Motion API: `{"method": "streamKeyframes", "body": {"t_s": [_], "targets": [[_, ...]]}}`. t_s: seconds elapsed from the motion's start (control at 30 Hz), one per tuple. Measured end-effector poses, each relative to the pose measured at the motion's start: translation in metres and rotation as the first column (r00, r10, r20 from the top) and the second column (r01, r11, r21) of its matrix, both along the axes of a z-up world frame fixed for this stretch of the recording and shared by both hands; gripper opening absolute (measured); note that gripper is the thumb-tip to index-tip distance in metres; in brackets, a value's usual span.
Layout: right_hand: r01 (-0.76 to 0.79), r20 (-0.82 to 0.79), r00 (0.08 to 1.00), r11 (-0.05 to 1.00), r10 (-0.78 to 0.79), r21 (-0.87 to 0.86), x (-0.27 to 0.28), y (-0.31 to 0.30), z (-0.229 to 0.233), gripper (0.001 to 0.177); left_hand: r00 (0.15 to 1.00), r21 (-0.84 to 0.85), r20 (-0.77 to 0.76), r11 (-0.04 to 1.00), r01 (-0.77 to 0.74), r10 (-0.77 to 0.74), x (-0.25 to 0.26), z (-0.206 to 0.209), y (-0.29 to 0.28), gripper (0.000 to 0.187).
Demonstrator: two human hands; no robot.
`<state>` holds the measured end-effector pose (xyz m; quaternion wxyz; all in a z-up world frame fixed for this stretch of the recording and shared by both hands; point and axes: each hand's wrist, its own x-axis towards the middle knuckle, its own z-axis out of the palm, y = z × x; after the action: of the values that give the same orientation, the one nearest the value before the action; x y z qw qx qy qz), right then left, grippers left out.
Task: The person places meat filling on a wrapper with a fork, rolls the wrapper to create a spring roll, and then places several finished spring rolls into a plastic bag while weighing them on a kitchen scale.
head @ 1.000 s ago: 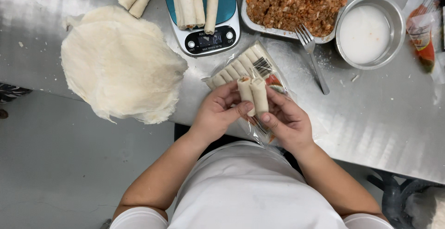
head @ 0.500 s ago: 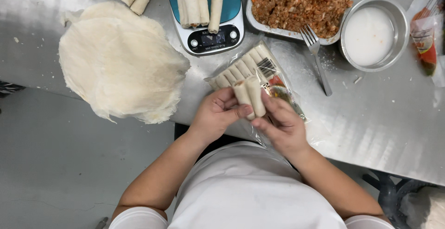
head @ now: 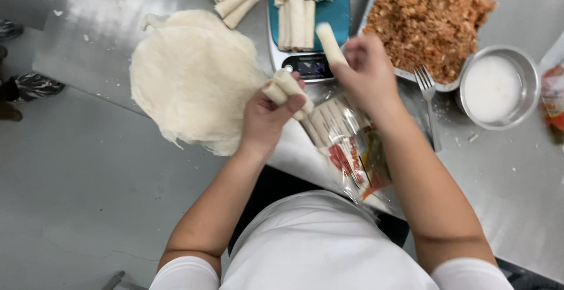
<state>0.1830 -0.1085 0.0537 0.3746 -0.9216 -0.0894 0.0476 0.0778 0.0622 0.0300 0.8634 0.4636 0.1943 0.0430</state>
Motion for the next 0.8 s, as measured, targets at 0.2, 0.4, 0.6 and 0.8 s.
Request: {"method": "streamKeyframes", "body": {"t_s": [0.2,0.4,0.6,0.8], "targets": [[-0.094,0.016,0.995,0.853,0.1,0.513,-0.108,-0.049,-0.009,0.06,0.977,-0.061,0.076,0.977,0.203,-0.198,-0.006,-0.041,-0.04,0.031],[0.093,-0.112,0.994,0.547,0.002,0.832,-0.143,-0.062,-0.011,0.071,0.947,-0.176,0.084,0.931,0.32,-0.31,-0.029,0.012,-0.047,0.032],[0.094,-0.141,0.989,0.533,0.048,0.841,-0.147,-0.071,-0.027,0.059,0.93,-0.147,-0.003,0.92,0.363,-0.368,-0.033,0.004,-0.042,0.032],[0.09,-0.136,0.989,0.519,0.052,0.85,-0.152,-0.053,-0.019,0.052,0.898,-0.093,-0.08,0.9,0.426,-0.433,-0.031,0.011,-0.03,0.032]]}}
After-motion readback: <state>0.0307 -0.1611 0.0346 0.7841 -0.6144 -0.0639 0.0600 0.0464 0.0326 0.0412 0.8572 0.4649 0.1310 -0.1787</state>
